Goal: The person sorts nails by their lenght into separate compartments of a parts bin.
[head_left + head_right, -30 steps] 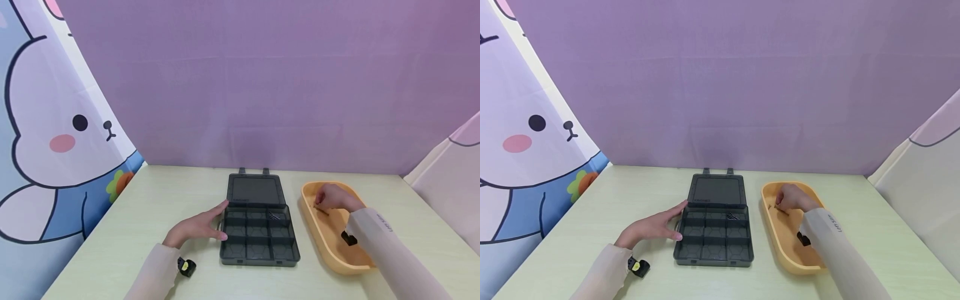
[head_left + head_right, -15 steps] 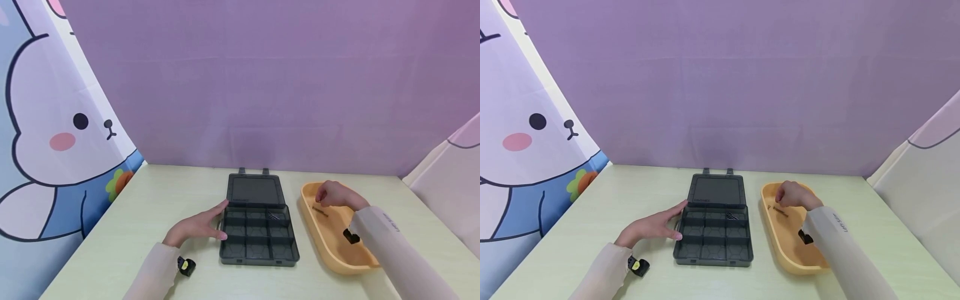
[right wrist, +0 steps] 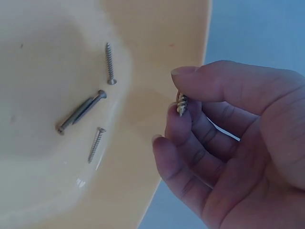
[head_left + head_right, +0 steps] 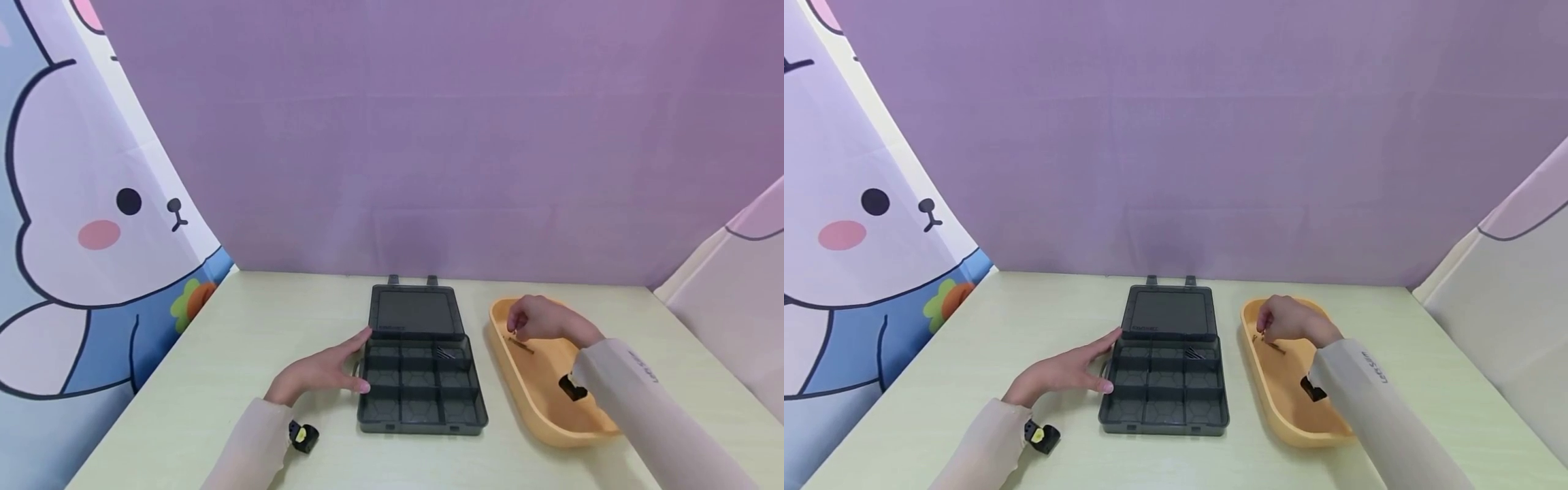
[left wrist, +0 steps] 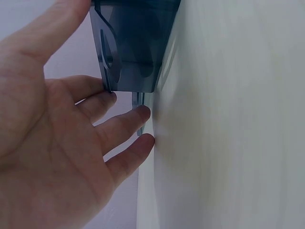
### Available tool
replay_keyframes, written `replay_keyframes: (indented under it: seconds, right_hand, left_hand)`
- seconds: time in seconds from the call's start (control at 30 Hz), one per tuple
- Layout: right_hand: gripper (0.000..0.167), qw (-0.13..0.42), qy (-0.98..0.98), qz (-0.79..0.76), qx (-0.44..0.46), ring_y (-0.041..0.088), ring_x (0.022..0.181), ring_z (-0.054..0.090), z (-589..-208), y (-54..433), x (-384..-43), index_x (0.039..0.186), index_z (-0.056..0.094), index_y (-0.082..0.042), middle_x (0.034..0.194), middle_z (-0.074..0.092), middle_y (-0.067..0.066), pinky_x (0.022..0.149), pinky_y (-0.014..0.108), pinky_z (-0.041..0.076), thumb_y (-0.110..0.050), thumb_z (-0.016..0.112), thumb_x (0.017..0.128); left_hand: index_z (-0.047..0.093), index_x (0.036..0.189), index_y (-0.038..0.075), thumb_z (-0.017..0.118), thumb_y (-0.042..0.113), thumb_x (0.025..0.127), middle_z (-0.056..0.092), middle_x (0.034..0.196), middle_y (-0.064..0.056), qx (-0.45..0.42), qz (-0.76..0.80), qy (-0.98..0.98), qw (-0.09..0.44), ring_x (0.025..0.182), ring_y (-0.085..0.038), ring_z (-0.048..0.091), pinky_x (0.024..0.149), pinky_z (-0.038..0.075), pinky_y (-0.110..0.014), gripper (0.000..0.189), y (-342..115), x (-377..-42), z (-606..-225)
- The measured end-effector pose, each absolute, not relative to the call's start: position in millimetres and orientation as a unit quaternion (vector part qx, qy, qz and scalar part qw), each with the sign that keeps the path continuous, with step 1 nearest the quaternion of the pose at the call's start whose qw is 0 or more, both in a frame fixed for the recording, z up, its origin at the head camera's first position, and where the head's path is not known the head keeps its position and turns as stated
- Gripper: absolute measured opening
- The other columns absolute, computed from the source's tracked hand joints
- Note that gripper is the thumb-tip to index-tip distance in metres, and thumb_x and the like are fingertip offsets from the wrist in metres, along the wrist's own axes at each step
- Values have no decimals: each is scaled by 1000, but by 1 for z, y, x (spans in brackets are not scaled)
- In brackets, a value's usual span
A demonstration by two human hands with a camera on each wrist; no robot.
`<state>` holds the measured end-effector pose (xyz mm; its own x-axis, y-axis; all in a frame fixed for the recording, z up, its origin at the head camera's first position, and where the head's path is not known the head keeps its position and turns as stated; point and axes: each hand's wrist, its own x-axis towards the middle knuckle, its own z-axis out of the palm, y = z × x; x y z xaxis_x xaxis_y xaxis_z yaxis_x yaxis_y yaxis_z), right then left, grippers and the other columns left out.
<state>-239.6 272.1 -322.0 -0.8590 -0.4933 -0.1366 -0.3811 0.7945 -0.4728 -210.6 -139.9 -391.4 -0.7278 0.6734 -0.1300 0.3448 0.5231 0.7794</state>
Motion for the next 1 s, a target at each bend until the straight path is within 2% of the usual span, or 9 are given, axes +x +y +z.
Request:
replay_keyframes:
  seconds: [0.33, 0.6, 0.77, 1.0]
  right_hand:
    - [12, 100, 937, -213, -258, 8, 67, 56, -306, 263, -229, 88, 69, -2, 83, 68, 6, 62, 25, 49, 4, 62, 80]
    - [16, 81, 930, -226, -277, 8, 64, 53, -301, 251, -224, 88, 69, -2, 82, 68, 6, 60, 24, 47, 6, 58, 80]
    - [15, 71, 925, -233, -291, 6, 65, 55, -300, 239, -220, 85, 68, -5, 80, 68, 8, 61, 23, 48, 6, 59, 80]
    - [15, 66, 932, -215, -284, 7, 65, 52, -297, 219, -215, 84, 68, -6, 76, 66, 1, 62, 23, 47, 6, 60, 80]
  left_hand:
    - [1, 153, 4, 71, 36, 85, -1, 161, -13, 299, 387, 845, 216, 147, -35, 3, 117, 13, -55, 102, -139, -210, -391]
    - [1, 153, 5, 70, 38, 85, -1, 161, -13, 299, 385, 846, 216, 147, -35, 3, 117, 14, -55, 102, -140, -211, -391]
    - [1, 153, 2, 71, 39, 85, 0, 161, -16, 309, 381, 845, 214, 147, -37, 4, 116, 14, -56, 104, -140, -213, -392]
    - [1, 154, 5, 71, 35, 85, -1, 161, -12, 299, 386, 846, 214, 148, -34, 2, 117, 13, -55, 102, -141, -213, -393]
